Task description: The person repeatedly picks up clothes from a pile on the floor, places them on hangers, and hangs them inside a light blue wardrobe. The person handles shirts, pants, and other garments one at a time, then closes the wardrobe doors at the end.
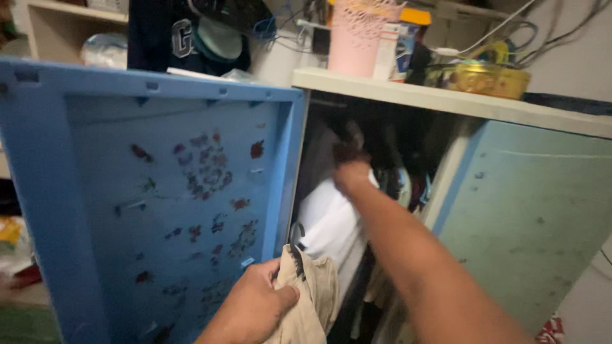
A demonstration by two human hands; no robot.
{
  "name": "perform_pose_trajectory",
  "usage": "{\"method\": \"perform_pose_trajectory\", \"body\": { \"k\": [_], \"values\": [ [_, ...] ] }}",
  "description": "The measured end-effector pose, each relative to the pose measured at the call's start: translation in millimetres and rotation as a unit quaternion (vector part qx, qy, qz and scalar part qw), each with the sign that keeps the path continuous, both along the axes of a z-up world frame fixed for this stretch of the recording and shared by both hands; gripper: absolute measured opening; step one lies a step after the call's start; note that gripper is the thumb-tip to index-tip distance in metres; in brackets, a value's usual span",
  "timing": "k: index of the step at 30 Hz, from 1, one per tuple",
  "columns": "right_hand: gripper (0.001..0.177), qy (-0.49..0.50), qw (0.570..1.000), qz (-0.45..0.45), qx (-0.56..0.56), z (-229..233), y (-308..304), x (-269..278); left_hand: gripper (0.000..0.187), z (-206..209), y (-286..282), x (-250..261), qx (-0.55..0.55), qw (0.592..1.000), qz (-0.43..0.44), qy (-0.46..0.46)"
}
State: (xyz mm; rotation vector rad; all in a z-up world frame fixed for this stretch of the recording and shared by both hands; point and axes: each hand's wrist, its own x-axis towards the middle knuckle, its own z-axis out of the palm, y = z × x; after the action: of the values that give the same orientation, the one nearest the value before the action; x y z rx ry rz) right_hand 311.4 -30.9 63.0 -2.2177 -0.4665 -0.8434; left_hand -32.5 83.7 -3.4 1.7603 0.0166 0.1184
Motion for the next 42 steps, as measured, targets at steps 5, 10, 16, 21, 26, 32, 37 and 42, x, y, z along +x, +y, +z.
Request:
{"method": "perform_pose_trajectory", "body": {
  "k": [5, 10, 16, 21, 26, 32, 37, 42],
  "values": [
    [0.057, -0.048, 0.873, -0.168, -0.455, -20, -14, 36, 0.047, -2, -6, 3, -0.037, 0.998, 0.031, -0.041],
    [0.046, -0.174, 0.882, -0.145, -0.414, -34, -13, 54, 0.048, 22, -23, 15, -0.128, 0.986, 0.035, -0.098],
    [0.059, 0.070, 0.931, 0.008, -0.357, -6, -27, -8, 0.058, 56, -50, 2, -0.228, 0.964, 0.052, -0.129],
    [0.047, -0.193, 0.958, 0.199, -0.072, -18, -81, -148, 0.078, 87, -64, -7, 0.073, 0.957, 0.087, -0.267],
    [0.058, 0.214, 0.798, 0.490, 0.278, -5, -140, -284, 0.088, 112, -69, 36, 0.171, 0.952, 0.140, -0.214],
    [0.044, 0.096, 0.950, 0.268, 0.127, 26, -99, -299, 0.062, 116, -60, 104, 0.163, 0.922, 0.127, -0.326],
    [0.025, 0.125, 0.905, 0.316, 0.255, 27, -62, -243, 0.042, 119, -33, 121, 0.053, 0.969, -0.036, -0.240],
    [0.027, -0.031, 0.970, 0.184, 0.154, 26, -28, -179, 0.028, 119, 7, 127, 0.430, 0.731, 0.075, -0.524]
  ]
}}
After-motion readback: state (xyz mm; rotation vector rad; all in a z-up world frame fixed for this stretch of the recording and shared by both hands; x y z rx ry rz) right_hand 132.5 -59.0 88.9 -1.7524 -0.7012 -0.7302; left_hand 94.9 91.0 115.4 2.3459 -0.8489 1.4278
